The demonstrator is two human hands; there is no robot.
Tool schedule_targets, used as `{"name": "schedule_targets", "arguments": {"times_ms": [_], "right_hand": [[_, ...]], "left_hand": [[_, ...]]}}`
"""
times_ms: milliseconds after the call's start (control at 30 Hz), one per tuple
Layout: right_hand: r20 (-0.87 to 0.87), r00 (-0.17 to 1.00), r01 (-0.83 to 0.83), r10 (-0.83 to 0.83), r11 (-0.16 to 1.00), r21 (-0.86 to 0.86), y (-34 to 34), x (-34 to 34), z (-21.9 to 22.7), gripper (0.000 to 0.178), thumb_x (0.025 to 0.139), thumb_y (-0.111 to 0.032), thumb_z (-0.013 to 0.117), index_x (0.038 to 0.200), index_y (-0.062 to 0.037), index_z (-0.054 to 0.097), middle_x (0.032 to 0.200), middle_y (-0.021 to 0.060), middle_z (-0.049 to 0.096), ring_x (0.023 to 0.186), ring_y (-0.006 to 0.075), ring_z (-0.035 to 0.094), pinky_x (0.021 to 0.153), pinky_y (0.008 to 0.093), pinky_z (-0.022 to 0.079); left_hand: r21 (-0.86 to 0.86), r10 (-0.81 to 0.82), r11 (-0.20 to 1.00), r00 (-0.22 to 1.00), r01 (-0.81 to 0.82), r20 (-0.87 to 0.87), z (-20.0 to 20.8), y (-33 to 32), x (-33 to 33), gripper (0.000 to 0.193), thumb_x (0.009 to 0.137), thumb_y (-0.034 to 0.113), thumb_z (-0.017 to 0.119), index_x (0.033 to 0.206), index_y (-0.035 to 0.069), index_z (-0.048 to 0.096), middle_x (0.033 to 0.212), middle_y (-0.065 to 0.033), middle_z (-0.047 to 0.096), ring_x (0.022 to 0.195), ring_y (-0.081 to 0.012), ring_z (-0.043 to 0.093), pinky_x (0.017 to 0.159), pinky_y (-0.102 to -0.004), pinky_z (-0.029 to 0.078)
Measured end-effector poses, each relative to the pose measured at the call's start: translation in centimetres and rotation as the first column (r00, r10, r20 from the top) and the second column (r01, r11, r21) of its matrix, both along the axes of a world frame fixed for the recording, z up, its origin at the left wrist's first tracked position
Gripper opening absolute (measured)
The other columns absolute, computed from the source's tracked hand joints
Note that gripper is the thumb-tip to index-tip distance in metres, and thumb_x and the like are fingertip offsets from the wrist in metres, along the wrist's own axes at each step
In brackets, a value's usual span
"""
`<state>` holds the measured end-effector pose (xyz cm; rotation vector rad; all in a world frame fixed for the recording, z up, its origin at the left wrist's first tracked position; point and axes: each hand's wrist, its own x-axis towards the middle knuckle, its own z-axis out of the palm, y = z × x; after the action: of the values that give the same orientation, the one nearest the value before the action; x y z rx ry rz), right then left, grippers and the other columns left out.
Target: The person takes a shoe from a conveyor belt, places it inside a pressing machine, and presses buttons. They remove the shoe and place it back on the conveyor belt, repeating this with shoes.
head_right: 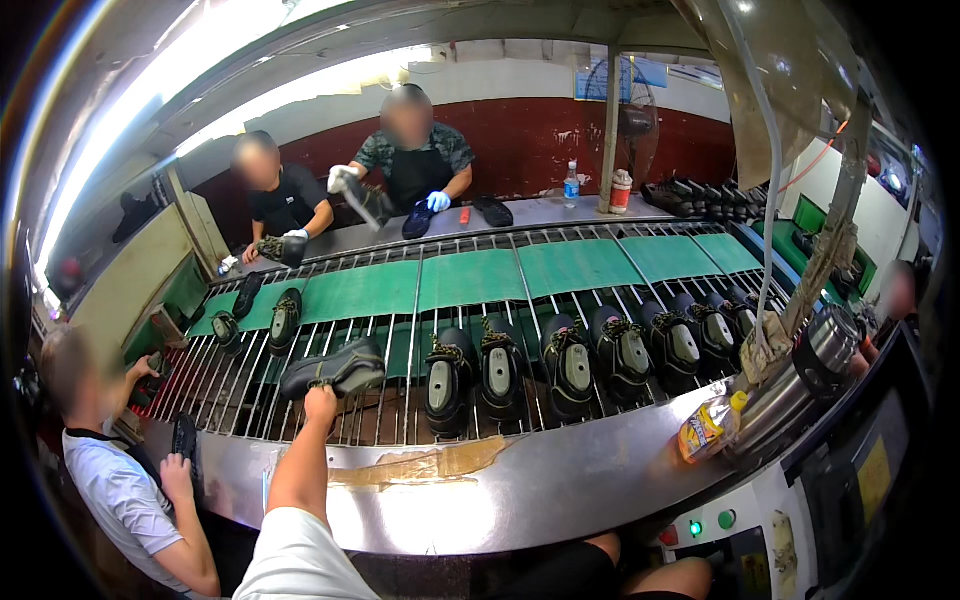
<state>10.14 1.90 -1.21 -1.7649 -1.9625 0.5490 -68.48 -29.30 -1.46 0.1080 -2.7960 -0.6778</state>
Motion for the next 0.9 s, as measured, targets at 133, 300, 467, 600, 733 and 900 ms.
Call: {"name": "schedule_targets", "arguments": {"times_ms": [133,300,467,600,733,900], "right_hand": [[0.044,0.998,-0.036,0.037,0.999,-0.033,-0.7,-1.6,3.1,0.013,0.081,-0.017,0.061,0.087,-0.0054,0.062,0.077,0.0144,0.065,0.072,0.0276,0.063,0.069,0.0370,0.049],[-0.203,0.957,-0.199,0.208,0.978,0.064,-1.9,-3.2,0.4,0.004,0.076,-0.006,0.061,0.077,-0.0034,0.059,0.067,0.0087,0.058,0.062,0.0200,0.057,0.060,0.0318,0.047],[-0.607,0.693,-0.662,0.389,0.677,-0.322,-7.3,-11.4,2.3,0.021,0.078,-0.006,0.069,0.096,0.0010,0.063,0.091,0.0075,0.064,0.081,0.0141,0.062,0.072,0.0243,0.050],[-0.890,0.425,-0.902,-0.166,-0.156,-0.402,-9.4,-17.8,4.6,0.052,0.093,-0.039,0.054,0.128,-0.0014,0.049,0.116,0.0173,0.058,0.097,0.0209,0.061,0.084,0.0313,0.051],[-0.696,0.332,-0.889,-0.636,-0.457,-0.006,-9.9,-19.7,8.5,0.085,0.088,-0.067,0.039,0.142,-0.0013,0.035,0.144,0.0212,0.038,0.122,0.0309,0.051,0.102,0.0416,0.041],[-0.816,0.183,-0.930,-0.549,-0.365,0.037,-15.2,-11.9,3.2,0.079,0.086,-0.053,0.055,0.142,-0.0006,0.034,0.140,0.0183,0.044,0.128,0.0301,0.044,0.110,0.0419,0.031]], "left_hand": [[0.490,-0.244,0.840,0.969,0.233,-0.044,6.5,-1.6,1.5,0.037,0.087,0.024,0.046,0.061,0.000,0.057,0.052,-0.0162,0.055,0.045,-0.0322,0.053,0.046,-0.0430,0.043],[0.893,-0.429,0.446,0.891,0.064,0.151,18.3,-1.4,20.4,0.033,0.087,0.020,0.048,0.056,0.011,0.041,0.043,-0.0020,0.037,0.026,-0.0148,0.030,0.025,-0.0293,0.023],[0.948,-0.598,0.315,0.785,0.046,0.161,22.6,-4.8,30.4,0.034,0.088,0.016,0.049,0.056,0.009,0.040,0.043,-0.0028,0.039,0.028,-0.0142,0.035,0.027,-0.0286,0.027],[0.887,-0.917,0.265,0.384,0.378,0.111,26.4,-3.9,34.0,0.032,0.087,0.006,0.050,0.055,0.003,0.046,0.046,-0.0049,0.048,0.034,-0.0128,0.046,0.033,-0.0270,0.035],[0.635,-0.987,-0.017,-0.115,0.772,0.114,30.3,1.9,36.8,0.038,0.086,0.011,0.056,0.052,0.000,0.042,0.046,-0.0030,0.047,0.038,-0.0105,0.044,0.038,-0.0279,0.038],[0.529,-0.779,-0.472,-0.615,0.705,0.125,28.8,11.6,43.9,0.033,0.086,0.014,0.057,0.061,-0.003,0.044,0.053,-0.0170,0.039,0.047,-0.0284,0.039,0.048,-0.0390,0.033]]}}
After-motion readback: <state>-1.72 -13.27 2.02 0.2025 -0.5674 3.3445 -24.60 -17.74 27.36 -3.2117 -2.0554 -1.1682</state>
